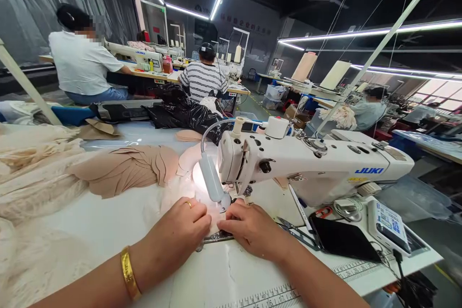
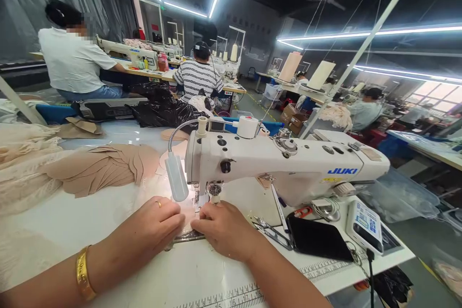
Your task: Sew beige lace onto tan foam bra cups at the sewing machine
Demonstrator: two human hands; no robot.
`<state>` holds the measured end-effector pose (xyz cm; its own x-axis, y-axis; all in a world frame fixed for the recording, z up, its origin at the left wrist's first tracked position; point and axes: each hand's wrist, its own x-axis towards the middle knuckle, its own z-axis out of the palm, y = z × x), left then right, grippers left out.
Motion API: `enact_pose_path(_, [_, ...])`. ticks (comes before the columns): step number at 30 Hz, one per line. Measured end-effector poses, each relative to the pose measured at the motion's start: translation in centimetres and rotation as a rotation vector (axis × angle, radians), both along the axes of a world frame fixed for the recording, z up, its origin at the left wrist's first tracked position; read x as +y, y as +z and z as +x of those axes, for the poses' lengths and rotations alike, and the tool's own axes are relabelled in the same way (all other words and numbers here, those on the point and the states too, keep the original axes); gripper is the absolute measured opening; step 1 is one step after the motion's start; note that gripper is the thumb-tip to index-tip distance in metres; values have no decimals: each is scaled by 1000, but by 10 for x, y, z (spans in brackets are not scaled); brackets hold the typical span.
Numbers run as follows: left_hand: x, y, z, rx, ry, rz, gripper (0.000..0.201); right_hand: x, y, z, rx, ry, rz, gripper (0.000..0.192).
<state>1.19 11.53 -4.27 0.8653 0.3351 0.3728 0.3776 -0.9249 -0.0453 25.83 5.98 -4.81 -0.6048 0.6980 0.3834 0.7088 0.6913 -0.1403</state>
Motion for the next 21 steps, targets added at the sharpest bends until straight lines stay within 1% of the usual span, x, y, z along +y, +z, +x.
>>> enact_pose_path(7, [-2,3,6,-16,-3,22,28,-1,0,1,26,10,-32,31])
enact_pose_path(11, [-3,1,7,-13,9,17,30,0,-1,2,52,8,-53,33])
enact_pose_path(14, [-4,-2,8,-30,9,-19,29,1,-2,2,59,8,-68,33])
enact_pose_path(18, [-3,-4,10,-45,-31,-41,30,0,-4,0,85,-41,-88,32])
enact_pose_path(21, [-1,-2,11,-53,-44,-43,32,0,-6,-2,85,-63,-80,31])
